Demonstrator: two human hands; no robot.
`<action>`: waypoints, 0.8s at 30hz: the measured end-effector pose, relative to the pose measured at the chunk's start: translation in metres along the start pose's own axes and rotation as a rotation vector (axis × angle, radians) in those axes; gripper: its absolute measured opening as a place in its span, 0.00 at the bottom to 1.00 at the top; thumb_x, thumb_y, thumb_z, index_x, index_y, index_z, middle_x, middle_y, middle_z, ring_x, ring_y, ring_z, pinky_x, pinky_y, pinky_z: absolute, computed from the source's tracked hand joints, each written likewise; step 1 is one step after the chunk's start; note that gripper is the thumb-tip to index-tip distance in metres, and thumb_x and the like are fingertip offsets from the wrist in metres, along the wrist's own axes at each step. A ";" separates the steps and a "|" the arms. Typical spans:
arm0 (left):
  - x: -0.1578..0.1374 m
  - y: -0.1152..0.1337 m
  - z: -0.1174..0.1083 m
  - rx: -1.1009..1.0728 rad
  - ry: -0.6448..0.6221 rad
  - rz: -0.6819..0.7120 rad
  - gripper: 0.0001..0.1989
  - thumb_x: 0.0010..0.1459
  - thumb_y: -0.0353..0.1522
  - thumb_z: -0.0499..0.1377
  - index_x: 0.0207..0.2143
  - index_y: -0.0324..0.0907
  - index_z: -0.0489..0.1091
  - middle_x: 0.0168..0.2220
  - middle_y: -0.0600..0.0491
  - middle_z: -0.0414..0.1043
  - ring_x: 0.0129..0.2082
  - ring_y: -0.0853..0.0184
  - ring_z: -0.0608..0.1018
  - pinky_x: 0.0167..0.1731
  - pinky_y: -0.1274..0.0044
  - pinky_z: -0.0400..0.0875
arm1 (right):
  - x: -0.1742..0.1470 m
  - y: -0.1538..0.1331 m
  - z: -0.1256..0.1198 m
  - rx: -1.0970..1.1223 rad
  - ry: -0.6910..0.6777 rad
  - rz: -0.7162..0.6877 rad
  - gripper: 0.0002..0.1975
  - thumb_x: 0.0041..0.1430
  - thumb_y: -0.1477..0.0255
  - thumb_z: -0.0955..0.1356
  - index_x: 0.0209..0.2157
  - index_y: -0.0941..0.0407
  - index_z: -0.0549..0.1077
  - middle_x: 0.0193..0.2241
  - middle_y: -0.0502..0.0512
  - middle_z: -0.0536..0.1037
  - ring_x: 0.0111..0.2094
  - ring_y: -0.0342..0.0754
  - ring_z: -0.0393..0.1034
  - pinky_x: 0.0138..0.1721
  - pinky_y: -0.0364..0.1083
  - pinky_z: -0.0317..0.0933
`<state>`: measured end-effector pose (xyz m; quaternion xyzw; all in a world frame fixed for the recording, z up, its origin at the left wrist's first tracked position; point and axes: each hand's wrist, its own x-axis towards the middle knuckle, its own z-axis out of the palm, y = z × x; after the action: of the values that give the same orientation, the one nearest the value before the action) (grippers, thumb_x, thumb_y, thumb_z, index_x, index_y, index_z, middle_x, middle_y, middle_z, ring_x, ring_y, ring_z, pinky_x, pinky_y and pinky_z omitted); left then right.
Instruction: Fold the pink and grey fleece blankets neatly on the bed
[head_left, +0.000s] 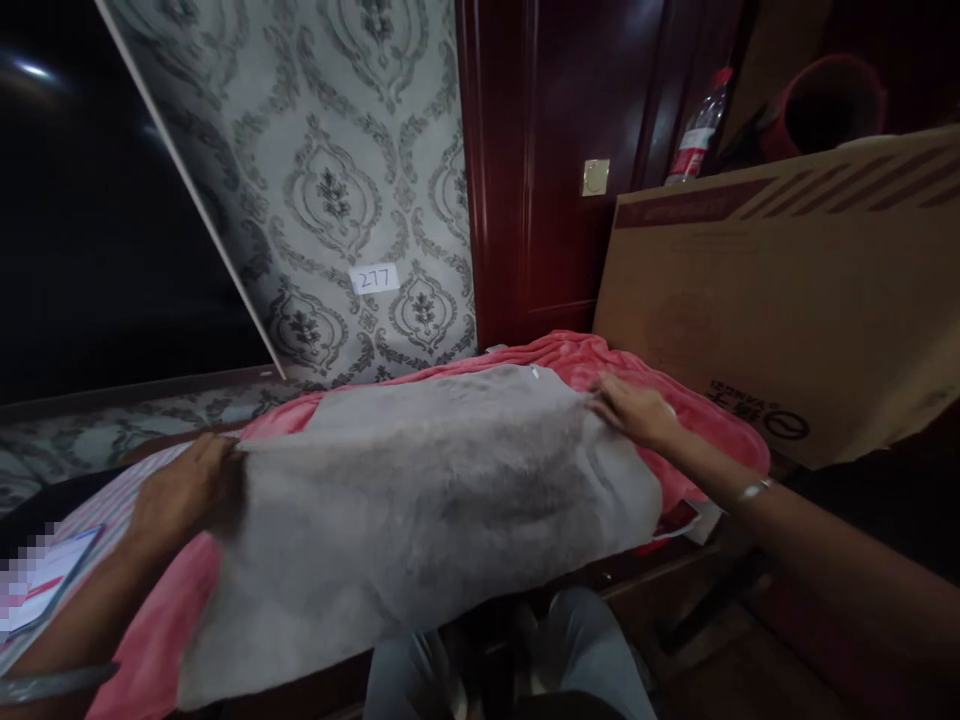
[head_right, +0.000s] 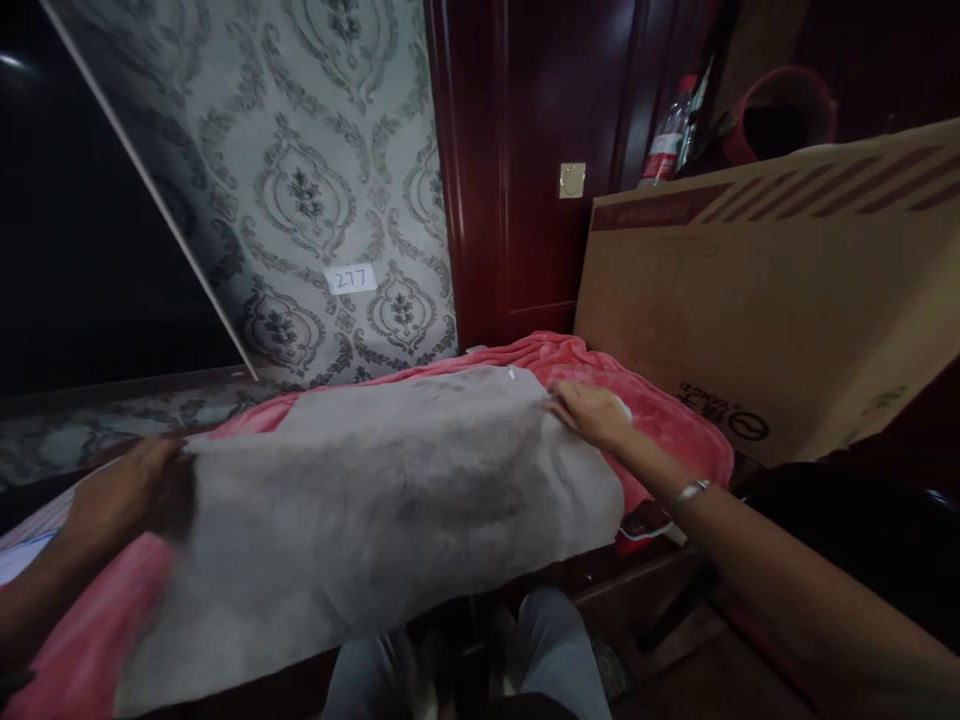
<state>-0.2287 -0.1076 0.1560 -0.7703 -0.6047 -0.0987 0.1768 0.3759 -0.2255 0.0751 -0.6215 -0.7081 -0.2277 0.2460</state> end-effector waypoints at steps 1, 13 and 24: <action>-0.006 -0.006 0.004 -0.009 -0.019 0.032 0.20 0.64 0.37 0.39 0.42 0.40 0.68 0.43 0.44 0.72 0.43 0.56 0.76 0.37 0.71 0.68 | -0.014 -0.001 0.001 0.010 -0.032 -0.051 0.20 0.69 0.54 0.59 0.43 0.54 0.72 0.39 0.61 0.78 0.38 0.56 0.73 0.38 0.50 0.65; -0.039 -0.007 0.006 -0.140 -0.102 0.128 0.18 0.62 0.36 0.42 0.38 0.41 0.70 0.42 0.44 0.71 0.39 0.59 0.77 0.38 0.72 0.69 | -0.118 -0.016 0.033 0.039 -0.125 -0.170 0.16 0.65 0.59 0.66 0.49 0.52 0.72 0.46 0.62 0.76 0.47 0.58 0.70 0.48 0.57 0.65; -0.027 -0.012 0.005 -0.098 0.155 0.106 0.21 0.60 0.40 0.43 0.40 0.41 0.72 0.43 0.42 0.75 0.47 0.54 0.76 0.48 0.67 0.71 | -0.134 -0.057 0.036 -0.179 0.101 0.204 0.27 0.58 0.70 0.65 0.60 0.59 0.65 0.54 0.68 0.70 0.54 0.64 0.63 0.53 0.59 0.59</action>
<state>-0.2479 -0.1278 0.1437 -0.7990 -0.5421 -0.1779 0.1900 0.3310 -0.3134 -0.0384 -0.6974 -0.6049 -0.2947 0.2466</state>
